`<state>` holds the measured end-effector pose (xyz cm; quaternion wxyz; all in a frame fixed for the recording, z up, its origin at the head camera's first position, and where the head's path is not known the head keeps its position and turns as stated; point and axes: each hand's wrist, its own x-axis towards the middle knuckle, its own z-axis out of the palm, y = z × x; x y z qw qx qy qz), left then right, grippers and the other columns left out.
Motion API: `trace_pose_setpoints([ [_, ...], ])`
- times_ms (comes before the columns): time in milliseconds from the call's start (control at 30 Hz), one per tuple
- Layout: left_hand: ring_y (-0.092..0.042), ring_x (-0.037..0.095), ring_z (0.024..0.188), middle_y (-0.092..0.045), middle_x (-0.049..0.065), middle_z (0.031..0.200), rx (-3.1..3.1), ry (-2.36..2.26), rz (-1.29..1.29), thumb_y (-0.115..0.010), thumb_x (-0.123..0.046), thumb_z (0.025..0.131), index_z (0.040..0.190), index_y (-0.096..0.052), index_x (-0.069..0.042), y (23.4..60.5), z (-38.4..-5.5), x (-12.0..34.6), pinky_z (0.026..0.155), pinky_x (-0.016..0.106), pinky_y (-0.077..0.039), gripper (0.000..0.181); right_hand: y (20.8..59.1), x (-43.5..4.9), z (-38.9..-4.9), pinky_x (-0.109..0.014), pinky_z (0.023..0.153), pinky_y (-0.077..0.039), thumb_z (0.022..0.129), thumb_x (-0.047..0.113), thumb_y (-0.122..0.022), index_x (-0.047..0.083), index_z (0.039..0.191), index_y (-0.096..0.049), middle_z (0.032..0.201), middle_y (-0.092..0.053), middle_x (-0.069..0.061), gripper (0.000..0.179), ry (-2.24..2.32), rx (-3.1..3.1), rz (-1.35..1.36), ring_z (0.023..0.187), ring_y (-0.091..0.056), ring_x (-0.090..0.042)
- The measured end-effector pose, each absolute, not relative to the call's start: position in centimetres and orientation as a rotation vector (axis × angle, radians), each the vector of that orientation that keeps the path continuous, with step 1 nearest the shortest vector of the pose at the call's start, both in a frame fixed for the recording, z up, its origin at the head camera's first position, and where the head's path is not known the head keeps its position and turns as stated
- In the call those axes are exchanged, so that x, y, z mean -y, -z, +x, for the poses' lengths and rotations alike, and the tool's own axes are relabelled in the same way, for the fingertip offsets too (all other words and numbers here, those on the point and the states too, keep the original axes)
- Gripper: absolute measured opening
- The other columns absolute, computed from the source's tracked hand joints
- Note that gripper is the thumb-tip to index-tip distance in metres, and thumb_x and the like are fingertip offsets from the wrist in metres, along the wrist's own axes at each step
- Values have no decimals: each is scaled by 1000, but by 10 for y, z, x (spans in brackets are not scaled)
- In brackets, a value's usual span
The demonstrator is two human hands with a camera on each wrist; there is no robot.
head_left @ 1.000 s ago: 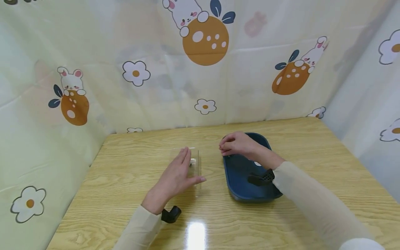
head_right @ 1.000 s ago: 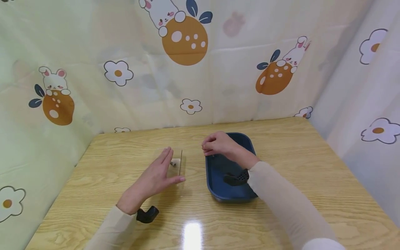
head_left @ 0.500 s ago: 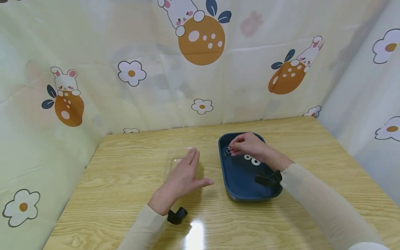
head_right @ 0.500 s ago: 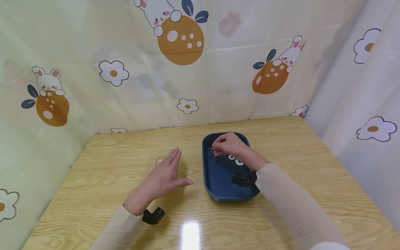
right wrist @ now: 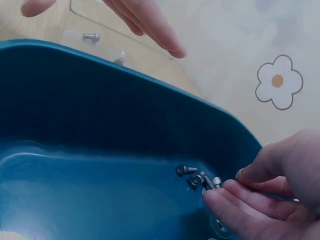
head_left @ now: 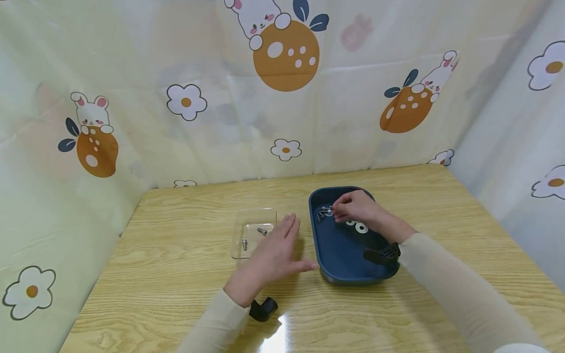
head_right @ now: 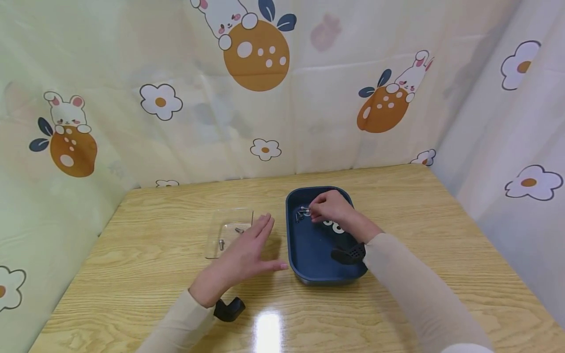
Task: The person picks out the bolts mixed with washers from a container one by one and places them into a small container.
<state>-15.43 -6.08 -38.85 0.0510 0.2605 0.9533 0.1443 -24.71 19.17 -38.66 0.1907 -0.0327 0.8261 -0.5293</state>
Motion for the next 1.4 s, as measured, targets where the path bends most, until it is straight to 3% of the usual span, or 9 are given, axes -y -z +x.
trace_pose_setpoints([
  [400,-19,27,154,-18,15,165,-2879,-421,925,-59,-76,81,158,-17,-1,398,-149,47,122,39,-28,115,399,-173,-248,-40,90,-59,99,3,-50,-20,121,-57,117,-62,-35,32,1543,-2284,-146,94,-73,-25],
  [933,-20,23,154,-20,13,166,-2876,-393,914,-52,-79,81,158,-20,-2,401,-147,39,123,39,-27,113,406,-161,-252,-40,91,-58,99,7,-52,-15,119,-63,118,-66,-31,32,1435,-2379,-144,107,-69,-37],
  [1400,-20,24,154,-19,14,166,-2869,-375,929,-53,-77,83,157,-20,-2,398,-149,38,123,38,-27,111,409,-150,-254,-39,91,-58,99,6,-53,-14,120,-63,113,-69,-26,30,1500,-2334,-68,96,-73,-26],
])
